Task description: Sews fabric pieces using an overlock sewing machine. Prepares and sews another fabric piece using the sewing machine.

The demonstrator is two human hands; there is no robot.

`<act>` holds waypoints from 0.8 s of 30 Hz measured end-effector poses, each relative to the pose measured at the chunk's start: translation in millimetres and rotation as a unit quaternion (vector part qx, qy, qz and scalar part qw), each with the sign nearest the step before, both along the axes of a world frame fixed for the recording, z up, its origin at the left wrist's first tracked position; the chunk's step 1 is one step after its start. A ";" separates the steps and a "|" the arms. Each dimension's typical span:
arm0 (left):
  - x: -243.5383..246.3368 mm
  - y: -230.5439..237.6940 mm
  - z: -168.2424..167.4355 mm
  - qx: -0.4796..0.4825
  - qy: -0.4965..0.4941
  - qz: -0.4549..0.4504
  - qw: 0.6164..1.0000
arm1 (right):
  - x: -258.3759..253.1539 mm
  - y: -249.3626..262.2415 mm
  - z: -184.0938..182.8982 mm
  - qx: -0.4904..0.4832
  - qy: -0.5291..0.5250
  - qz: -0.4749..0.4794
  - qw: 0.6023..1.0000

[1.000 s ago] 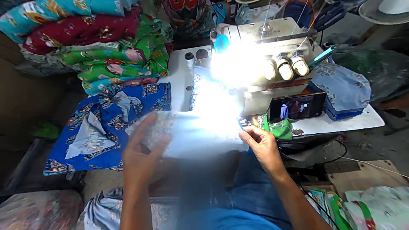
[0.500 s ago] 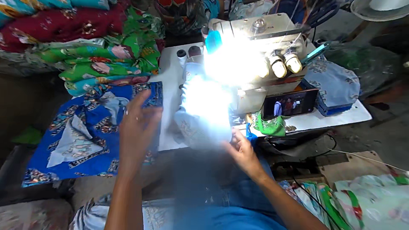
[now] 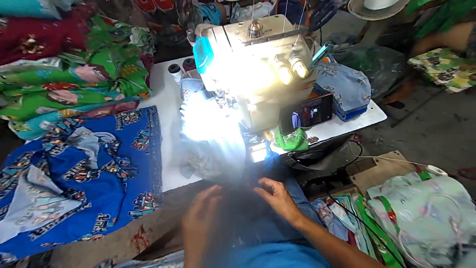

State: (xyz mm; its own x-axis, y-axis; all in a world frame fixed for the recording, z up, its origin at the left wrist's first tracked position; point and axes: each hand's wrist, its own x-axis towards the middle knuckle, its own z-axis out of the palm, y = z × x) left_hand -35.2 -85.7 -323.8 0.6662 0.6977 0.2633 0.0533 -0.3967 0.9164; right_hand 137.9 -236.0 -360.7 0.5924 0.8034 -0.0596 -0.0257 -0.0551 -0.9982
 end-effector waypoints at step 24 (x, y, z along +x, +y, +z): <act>46.0 -31.0 -30.0 0.002 0.077 -0.026 0.997 | -21.1 -12.2 -3.9 0.003 -0.091 -0.015 0.996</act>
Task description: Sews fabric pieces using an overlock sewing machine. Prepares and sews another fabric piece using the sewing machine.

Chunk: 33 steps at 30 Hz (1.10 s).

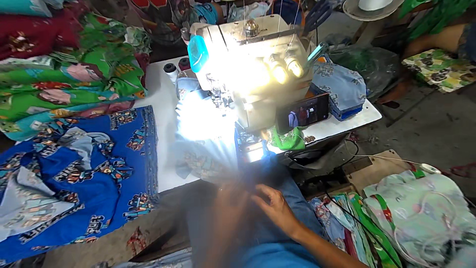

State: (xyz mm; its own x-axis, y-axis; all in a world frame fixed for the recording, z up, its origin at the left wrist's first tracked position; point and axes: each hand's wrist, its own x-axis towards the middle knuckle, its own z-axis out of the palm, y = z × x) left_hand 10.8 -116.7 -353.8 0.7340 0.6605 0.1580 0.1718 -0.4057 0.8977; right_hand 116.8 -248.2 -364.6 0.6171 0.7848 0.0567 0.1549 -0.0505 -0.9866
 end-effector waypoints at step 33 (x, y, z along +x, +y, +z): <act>-13.7 -47.5 -20.5 0.011 -0.001 -0.002 1.000 | -0.2 -18.9 -8.8 -0.027 -0.006 0.003 1.000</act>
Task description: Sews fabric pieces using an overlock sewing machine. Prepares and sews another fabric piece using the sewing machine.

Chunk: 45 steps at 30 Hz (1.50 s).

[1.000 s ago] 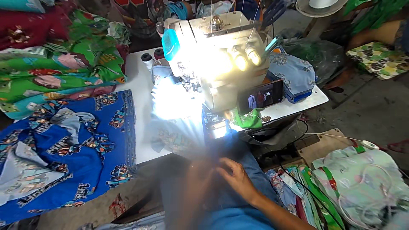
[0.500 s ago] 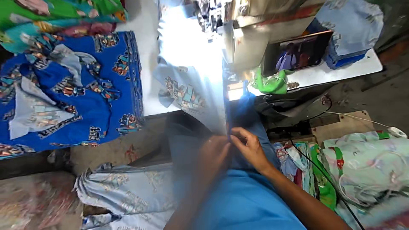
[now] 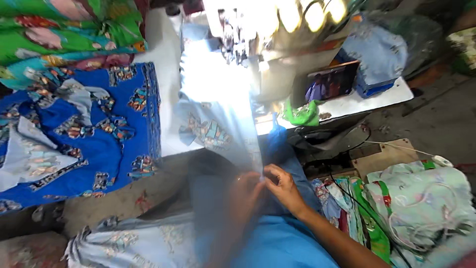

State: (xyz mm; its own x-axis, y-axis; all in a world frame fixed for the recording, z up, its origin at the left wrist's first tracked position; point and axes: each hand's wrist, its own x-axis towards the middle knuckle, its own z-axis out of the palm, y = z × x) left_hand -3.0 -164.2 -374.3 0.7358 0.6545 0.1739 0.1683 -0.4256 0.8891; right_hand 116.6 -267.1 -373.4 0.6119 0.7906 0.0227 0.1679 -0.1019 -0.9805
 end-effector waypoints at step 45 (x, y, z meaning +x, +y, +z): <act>-19.3 2.5 -4.5 0.110 0.030 -0.063 0.991 | -5.7 -7.3 -2.5 0.009 0.020 -0.011 1.000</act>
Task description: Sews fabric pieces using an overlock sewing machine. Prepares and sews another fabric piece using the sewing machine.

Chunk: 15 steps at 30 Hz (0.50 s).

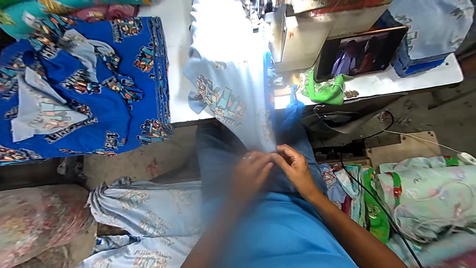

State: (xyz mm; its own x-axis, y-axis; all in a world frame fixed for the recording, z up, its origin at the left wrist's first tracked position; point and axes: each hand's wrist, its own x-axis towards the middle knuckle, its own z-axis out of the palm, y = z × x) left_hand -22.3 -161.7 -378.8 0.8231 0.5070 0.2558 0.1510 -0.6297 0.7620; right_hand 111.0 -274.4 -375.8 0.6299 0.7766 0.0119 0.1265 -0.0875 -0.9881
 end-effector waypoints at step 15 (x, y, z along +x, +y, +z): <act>-5.9 36.8 25.1 0.000 -0.064 0.122 0.990 | 10.0 7.6 -10.1 -0.044 0.038 -0.048 0.997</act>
